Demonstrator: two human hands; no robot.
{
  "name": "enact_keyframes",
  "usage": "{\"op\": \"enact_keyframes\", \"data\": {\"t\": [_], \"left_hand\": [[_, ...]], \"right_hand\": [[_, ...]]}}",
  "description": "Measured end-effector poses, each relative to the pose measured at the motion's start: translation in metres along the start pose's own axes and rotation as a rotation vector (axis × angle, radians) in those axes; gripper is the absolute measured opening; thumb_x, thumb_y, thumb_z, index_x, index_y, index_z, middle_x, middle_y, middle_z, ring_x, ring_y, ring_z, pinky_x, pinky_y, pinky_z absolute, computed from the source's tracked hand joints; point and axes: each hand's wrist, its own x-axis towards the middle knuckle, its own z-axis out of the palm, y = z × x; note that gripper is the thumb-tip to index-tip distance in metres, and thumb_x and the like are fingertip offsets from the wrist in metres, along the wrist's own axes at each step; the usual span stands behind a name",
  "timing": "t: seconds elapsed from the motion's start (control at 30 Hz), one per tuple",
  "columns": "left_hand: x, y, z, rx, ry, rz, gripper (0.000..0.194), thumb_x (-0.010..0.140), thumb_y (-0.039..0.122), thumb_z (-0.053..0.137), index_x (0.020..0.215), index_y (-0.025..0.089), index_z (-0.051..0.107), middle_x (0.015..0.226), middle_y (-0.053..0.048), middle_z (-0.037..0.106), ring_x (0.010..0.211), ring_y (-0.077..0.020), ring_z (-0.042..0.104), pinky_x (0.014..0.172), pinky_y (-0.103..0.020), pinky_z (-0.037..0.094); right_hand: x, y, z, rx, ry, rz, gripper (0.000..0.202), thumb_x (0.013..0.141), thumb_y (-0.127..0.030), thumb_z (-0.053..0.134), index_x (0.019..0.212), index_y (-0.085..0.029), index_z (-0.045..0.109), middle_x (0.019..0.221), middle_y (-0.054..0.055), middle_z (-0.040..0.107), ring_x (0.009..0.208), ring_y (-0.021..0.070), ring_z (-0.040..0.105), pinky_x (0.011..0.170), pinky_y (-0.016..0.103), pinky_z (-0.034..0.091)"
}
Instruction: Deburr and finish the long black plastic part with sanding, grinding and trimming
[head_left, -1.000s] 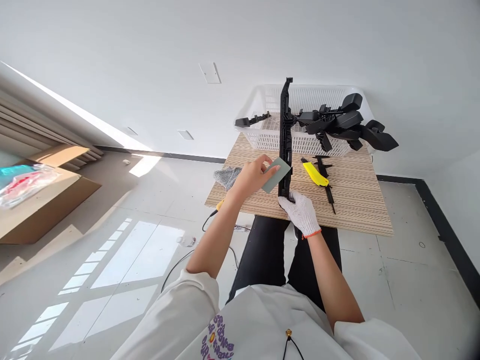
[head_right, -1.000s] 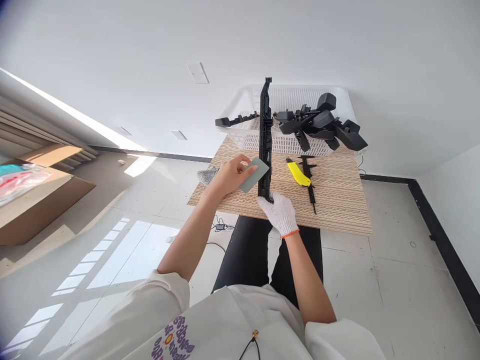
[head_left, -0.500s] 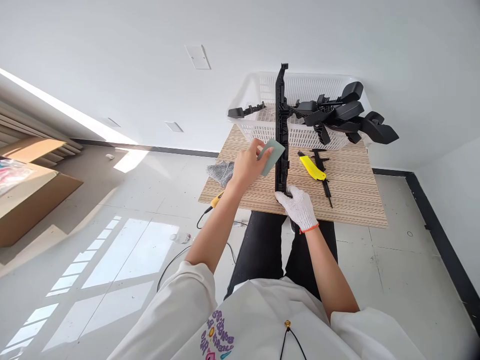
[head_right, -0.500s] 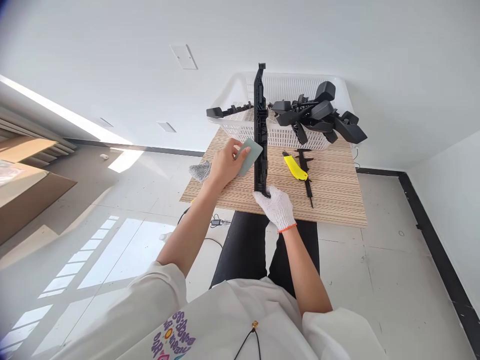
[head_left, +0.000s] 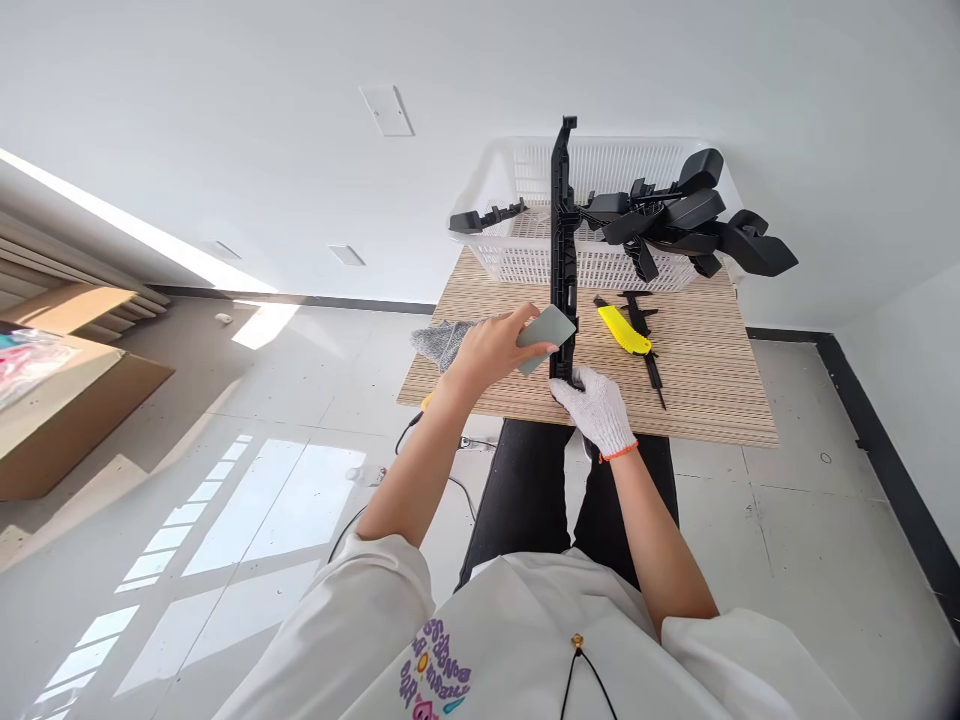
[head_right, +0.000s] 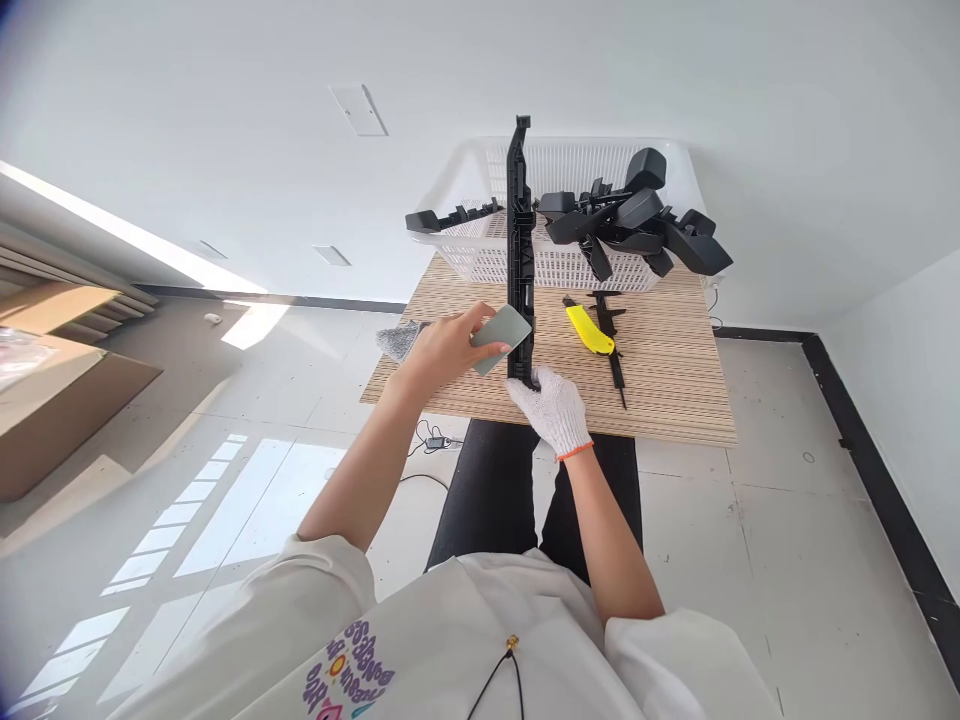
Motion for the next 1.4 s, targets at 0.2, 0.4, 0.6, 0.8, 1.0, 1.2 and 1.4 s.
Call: {"op": "enact_keyframes", "data": {"t": [0.2, 0.4, 0.6, 0.8, 1.0, 1.2, 1.4], "left_hand": [[-0.009, 0.007, 0.0, 0.03, -0.049, 0.023, 0.069, 0.09, 0.06, 0.064, 0.146, 0.023, 0.044, 0.126, -0.016, 0.067, 0.108, -0.0347, 0.067, 0.081, -0.04, 0.05], [0.009, -0.012, -0.024, -0.079, 0.188, 0.039, 0.071, 0.098, 0.041, 0.057, 0.162, 0.028, 0.028, 0.149, -0.016, 0.051, 0.129, -0.0349, 0.056, 0.1, -0.047, 0.051], [0.064, -0.004, -0.027, -0.125, 0.304, 0.267, 0.065, 0.105, 0.044, 0.047, 0.163, 0.023, 0.028, 0.157, -0.017, 0.04, 0.142, -0.0338, 0.047, 0.115, -0.048, 0.045], [0.086, -0.005, -0.003, -0.054, 0.311, 0.381, 0.058, 0.106, 0.055, 0.034, 0.156, 0.027, 0.044, 0.157, -0.013, 0.044, 0.145, -0.035, 0.043, 0.115, -0.051, 0.046], [0.072, -0.02, -0.014, -0.214, 0.345, 0.319, 0.064, 0.105, 0.063, 0.027, 0.15, 0.024, 0.051, 0.148, -0.013, 0.057, 0.136, -0.0306, 0.055, 0.108, -0.046, 0.053], [0.077, -0.014, -0.025, -0.666, 0.342, -0.033, 0.063, 0.1, 0.072, 0.035, 0.128, 0.022, 0.061, 0.107, -0.013, 0.071, 0.086, -0.0233, 0.078, 0.055, -0.023, 0.056], [0.095, -0.001, -0.022, -0.798, 0.176, -0.241, 0.046, 0.086, 0.057, 0.074, 0.108, 0.017, 0.067, 0.098, -0.01, 0.072, 0.073, -0.0217, 0.077, 0.046, -0.022, 0.046]], "right_hand": [[0.0, 0.001, 0.001, -0.025, 0.013, 0.001, 0.039, 0.09, -0.062, 0.055, 0.086, -0.026, 0.071, 0.082, 0.002, 0.074, 0.078, 0.0214, 0.066, 0.066, 0.029, 0.036], [0.001, 0.004, 0.002, -0.037, 0.001, 0.005, 0.041, 0.09, -0.065, 0.056, 0.083, -0.026, 0.069, 0.079, 0.001, 0.073, 0.077, 0.0208, 0.067, 0.067, 0.029, 0.038], [0.003, 0.006, 0.002, -0.038, -0.012, 0.012, 0.043, 0.091, -0.065, 0.055, 0.085, -0.025, 0.07, 0.084, 0.001, 0.075, 0.079, 0.021, 0.068, 0.067, 0.029, 0.039], [0.002, 0.005, 0.002, -0.016, 0.013, 0.008, 0.039, 0.09, -0.064, 0.057, 0.096, -0.029, 0.075, 0.093, 0.001, 0.078, 0.089, 0.0236, 0.069, 0.07, 0.03, 0.039], [0.003, 0.006, 0.003, -0.017, 0.02, -0.009, 0.04, 0.089, -0.065, 0.058, 0.09, -0.029, 0.073, 0.089, 0.0, 0.077, 0.087, 0.0234, 0.069, 0.069, 0.03, 0.038], [0.003, 0.008, 0.004, 0.0, 0.012, -0.02, 0.041, 0.09, -0.065, 0.057, 0.09, -0.027, 0.072, 0.089, 0.001, 0.077, 0.083, 0.0213, 0.068, 0.068, 0.03, 0.038], [0.002, 0.005, 0.002, -0.021, 0.018, -0.012, 0.038, 0.089, -0.063, 0.059, 0.093, -0.028, 0.074, 0.091, 0.001, 0.077, 0.087, 0.0224, 0.067, 0.07, 0.031, 0.038]]}}
